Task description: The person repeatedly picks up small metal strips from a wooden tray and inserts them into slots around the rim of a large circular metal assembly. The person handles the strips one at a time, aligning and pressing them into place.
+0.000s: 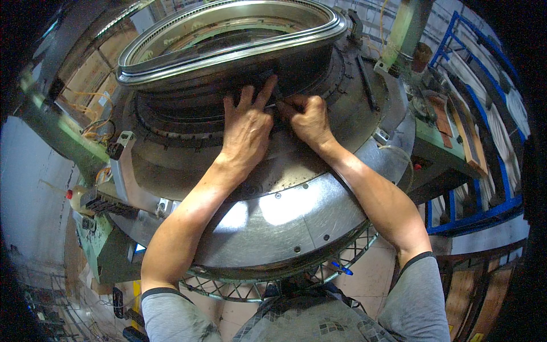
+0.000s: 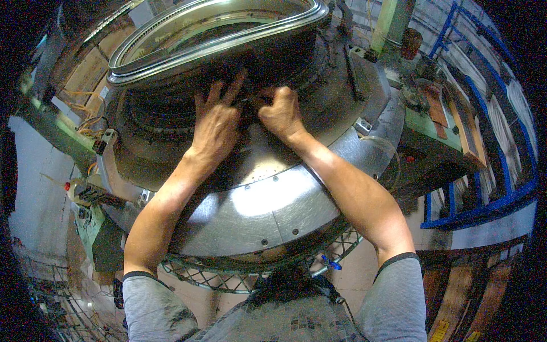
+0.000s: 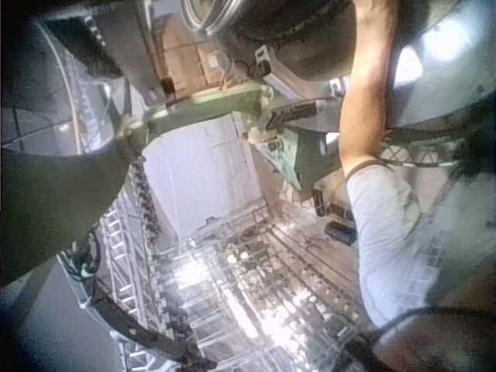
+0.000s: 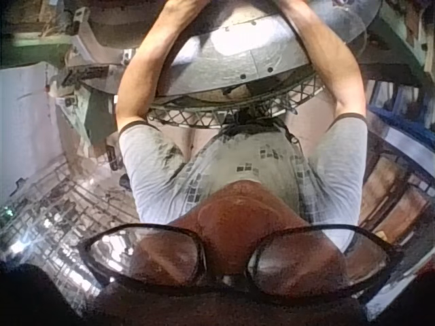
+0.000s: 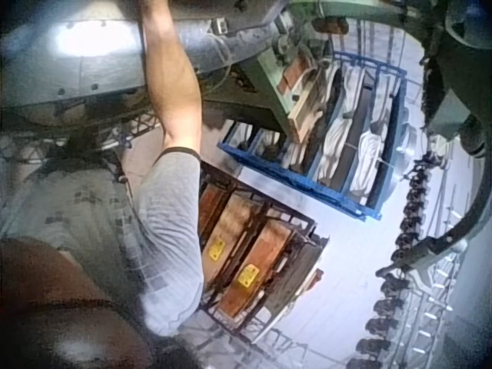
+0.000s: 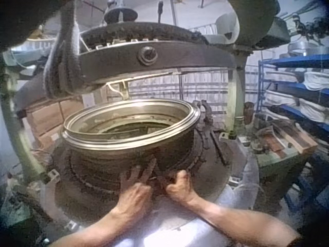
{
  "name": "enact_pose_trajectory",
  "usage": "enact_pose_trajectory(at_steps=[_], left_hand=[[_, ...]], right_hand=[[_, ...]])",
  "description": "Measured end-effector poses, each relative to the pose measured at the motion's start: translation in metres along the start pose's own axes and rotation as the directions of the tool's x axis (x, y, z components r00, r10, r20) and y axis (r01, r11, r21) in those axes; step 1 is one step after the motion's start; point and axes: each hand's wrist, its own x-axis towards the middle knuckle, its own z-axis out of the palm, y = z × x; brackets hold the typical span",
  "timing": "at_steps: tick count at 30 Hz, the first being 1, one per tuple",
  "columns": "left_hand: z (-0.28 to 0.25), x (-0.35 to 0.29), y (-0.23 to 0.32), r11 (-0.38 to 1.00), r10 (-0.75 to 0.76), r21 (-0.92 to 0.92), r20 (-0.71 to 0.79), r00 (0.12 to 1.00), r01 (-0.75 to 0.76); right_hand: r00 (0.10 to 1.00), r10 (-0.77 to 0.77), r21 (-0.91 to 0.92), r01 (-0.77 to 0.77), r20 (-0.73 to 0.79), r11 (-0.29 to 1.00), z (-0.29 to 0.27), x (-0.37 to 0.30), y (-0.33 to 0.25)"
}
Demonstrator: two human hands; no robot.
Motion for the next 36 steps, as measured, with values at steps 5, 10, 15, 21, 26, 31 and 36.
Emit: enact_pose_trajectory(at_steps=[5,10,15,21,26,31,36], left_hand=[[-0.016,0.001,-0.01,1.0,0.004,0.015,0.058,0.998,-0.005],[-0.027,-0.003,-0.026,0.998,-0.011,-0.067,0.131,0.991,0.02],[-0.023,-0.003,-0.027,0.99,0.054,-0.13,0.044,0.998,-0.048],[-0.011,-0.001,-0.04,0.985,0.073,-0.166,0.151,0.986,-0.047],[-0.008,-0.001,-0.044,0.949,0.127,-0.285,-0.039,0.991,-0.133],[-0.019,0.001,-0.048,0.951,0.08,-0.309,0.158,0.984,-0.027],[-0.025,0.0,-0.038,0.932,0.136,-0.357,0.206,0.969,-0.055]], right_hand=[[0.999,-0.02,-0.245,0.029,0.042,0.969,0.002,-0.002,-0.021],[0.991,0.125,-0.159,-0.116,0.048,0.98,0.009,-0.001,-0.02],[0.973,0.215,-0.045,-0.212,0.086,0.976,0.015,-0.001,-0.003],[0.974,0.114,0.167,-0.148,0.196,0.975,-0.002,-0.02,-0.003],[0.992,0.058,-0.201,-0.035,0.109,0.979,-0.005,-0.02,-0.017],[0.992,0.082,-0.063,-0.076,0.092,0.995,-0.002,-0.021,-0.022],[0.98,0.093,-0.037,-0.088,0.176,0.995,-0.011,-0.037,-0.01]])
